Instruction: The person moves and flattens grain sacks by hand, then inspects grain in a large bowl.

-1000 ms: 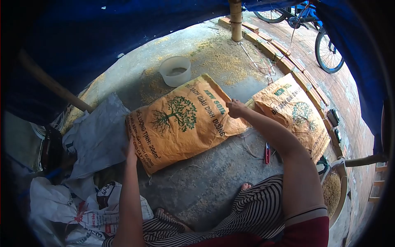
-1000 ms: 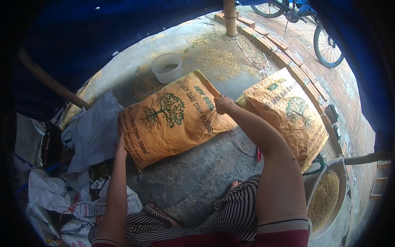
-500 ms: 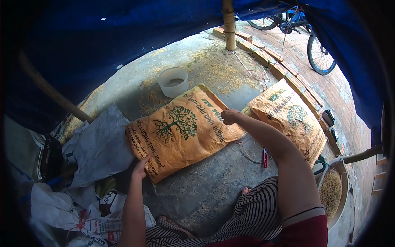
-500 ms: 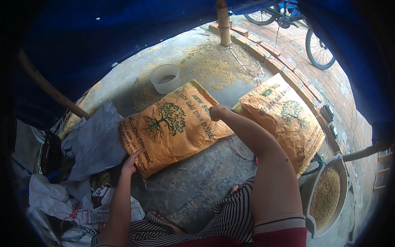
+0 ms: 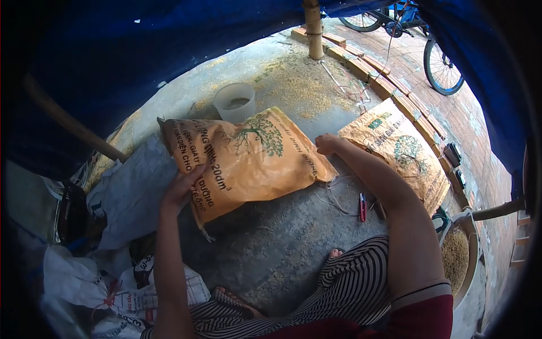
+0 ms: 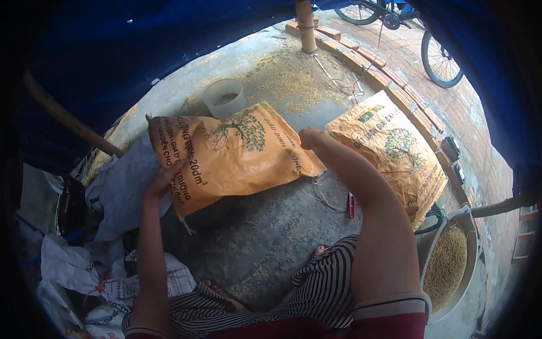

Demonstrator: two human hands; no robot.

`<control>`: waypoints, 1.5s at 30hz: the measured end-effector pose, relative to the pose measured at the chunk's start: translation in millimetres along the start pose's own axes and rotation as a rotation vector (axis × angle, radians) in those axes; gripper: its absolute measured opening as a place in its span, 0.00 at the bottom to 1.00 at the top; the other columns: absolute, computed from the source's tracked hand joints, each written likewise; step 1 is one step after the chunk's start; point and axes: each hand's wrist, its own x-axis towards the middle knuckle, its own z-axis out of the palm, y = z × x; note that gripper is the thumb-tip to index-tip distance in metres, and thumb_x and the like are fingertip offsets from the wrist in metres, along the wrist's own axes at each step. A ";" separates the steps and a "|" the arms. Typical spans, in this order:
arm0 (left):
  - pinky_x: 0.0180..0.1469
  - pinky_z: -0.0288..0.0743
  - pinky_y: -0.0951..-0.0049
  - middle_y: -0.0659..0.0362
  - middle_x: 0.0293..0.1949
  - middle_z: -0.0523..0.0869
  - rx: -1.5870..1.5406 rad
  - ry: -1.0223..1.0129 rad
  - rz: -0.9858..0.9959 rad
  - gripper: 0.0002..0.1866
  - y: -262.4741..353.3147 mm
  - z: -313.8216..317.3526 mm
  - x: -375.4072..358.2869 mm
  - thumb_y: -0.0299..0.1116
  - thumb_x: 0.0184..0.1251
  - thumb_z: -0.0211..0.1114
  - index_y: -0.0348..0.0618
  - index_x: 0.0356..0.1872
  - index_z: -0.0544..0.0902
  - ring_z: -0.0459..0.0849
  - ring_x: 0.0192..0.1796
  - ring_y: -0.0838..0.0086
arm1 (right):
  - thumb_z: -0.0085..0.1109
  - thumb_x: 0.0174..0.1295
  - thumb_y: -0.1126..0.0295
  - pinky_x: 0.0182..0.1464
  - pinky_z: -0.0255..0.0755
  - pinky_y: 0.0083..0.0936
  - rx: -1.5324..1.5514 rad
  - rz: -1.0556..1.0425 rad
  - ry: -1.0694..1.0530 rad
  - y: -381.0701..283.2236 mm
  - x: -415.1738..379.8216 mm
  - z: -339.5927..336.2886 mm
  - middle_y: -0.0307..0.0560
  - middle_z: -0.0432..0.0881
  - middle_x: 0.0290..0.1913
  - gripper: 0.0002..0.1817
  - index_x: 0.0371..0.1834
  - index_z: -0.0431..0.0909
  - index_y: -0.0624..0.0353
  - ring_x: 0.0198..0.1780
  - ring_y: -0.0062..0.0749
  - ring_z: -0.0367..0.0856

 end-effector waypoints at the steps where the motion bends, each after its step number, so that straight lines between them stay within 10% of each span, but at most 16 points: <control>1: 0.43 0.77 0.75 0.59 0.45 0.80 0.103 -0.053 -0.114 0.21 -5.7 -22.8 -0.9 0.40 0.60 0.64 0.40 0.51 0.73 0.81 0.44 0.76 | 0.53 0.51 0.61 0.48 0.72 0.36 0.007 0.005 0.007 -0.6 -9.1 -3.6 0.53 0.80 0.45 0.18 0.43 0.78 0.57 0.48 0.46 0.78; 9: 0.52 0.74 0.62 0.56 0.50 0.79 0.060 -0.029 -0.854 0.26 -166.7 -82.0 -69.3 0.38 0.56 0.67 0.40 0.55 0.72 0.80 0.48 0.67 | 0.55 0.52 0.62 0.46 0.73 0.36 -0.083 0.015 -0.083 28.5 4.4 36.9 0.52 0.81 0.44 0.16 0.40 0.80 0.61 0.47 0.42 0.79; 12: 0.53 0.74 0.65 0.57 0.47 0.80 -0.070 -0.075 -0.617 0.26 -213.9 -101.2 -65.0 0.36 0.54 0.68 0.37 0.53 0.73 0.79 0.49 0.68 | 0.53 0.55 0.56 0.42 0.74 0.35 -0.046 -0.054 -0.175 27.4 7.7 51.2 0.53 0.82 0.38 0.22 0.39 0.79 0.67 0.40 0.42 0.81; 21: 0.55 0.69 0.75 0.57 0.49 0.77 -0.074 -0.145 -0.095 0.36 -13.1 -26.4 -37.2 0.30 0.45 0.72 0.34 0.58 0.65 0.75 0.52 0.73 | 0.50 0.56 0.58 0.31 0.77 0.33 0.025 0.028 -0.281 11.7 2.9 36.1 0.53 0.82 0.31 0.21 0.33 0.80 0.70 0.31 0.38 0.83; 26: 0.52 0.71 0.74 0.56 0.52 0.75 0.195 -0.291 -0.161 0.43 -30.9 -82.3 -29.9 0.28 0.42 0.73 0.34 0.62 0.59 0.75 0.52 0.74 | 0.49 0.55 0.61 0.34 0.77 0.33 0.219 0.095 -0.164 -4.1 -21.1 14.7 0.53 0.83 0.34 0.19 0.35 0.80 0.69 0.34 0.39 0.83; 28: 0.52 0.72 0.73 0.50 0.59 0.70 0.540 -0.389 -0.653 0.52 -85.3 -118.3 -26.9 0.33 0.37 0.77 0.35 0.65 0.54 0.73 0.57 0.68 | 0.49 0.54 0.63 0.39 0.76 0.34 0.019 0.012 -0.246 1.3 -18.3 18.9 0.53 0.82 0.37 0.19 0.38 0.79 0.68 0.38 0.40 0.82; 32: 0.55 0.71 0.68 0.48 0.62 0.66 0.871 -0.169 -0.791 0.53 -115.4 -117.2 -46.6 0.40 0.39 0.77 0.35 0.66 0.53 0.70 0.60 0.61 | 0.49 0.53 0.64 0.44 0.74 0.33 0.068 0.041 -0.232 -1.4 -28.5 11.6 0.54 0.82 0.40 0.17 0.37 0.80 0.67 0.41 0.40 0.81; 37: 0.64 0.58 0.62 0.40 0.65 0.56 0.781 0.690 -0.160 0.53 -142.6 -127.3 4.8 0.53 0.46 0.70 0.36 0.67 0.49 0.59 0.67 0.52 | 0.51 0.58 0.54 0.55 0.68 0.39 0.070 0.118 -0.032 -2.0 -2.6 28.7 0.61 0.64 0.61 0.30 0.61 0.63 0.58 0.62 0.48 0.65; 39: 0.67 0.50 0.57 0.42 0.65 0.58 0.779 0.463 0.248 0.46 -110.6 -78.5 25.1 0.50 0.52 0.66 0.40 0.67 0.52 0.55 0.68 0.51 | 0.49 0.59 0.50 0.57 0.65 0.42 0.096 0.142 0.063 -31.2 -4.7 14.9 0.62 0.56 0.65 0.33 0.64 0.56 0.55 0.64 0.52 0.60; 45: 0.69 0.29 0.46 0.52 0.71 0.44 1.402 0.380 0.405 0.42 -119.5 37.3 80.4 0.61 0.58 0.50 0.53 0.70 0.48 0.35 0.72 0.52 | 0.41 0.61 0.42 0.68 0.43 0.48 -0.060 -0.192 0.457 -125.2 18.5 7.2 0.57 0.41 0.71 0.36 0.70 0.46 0.41 0.70 0.53 0.44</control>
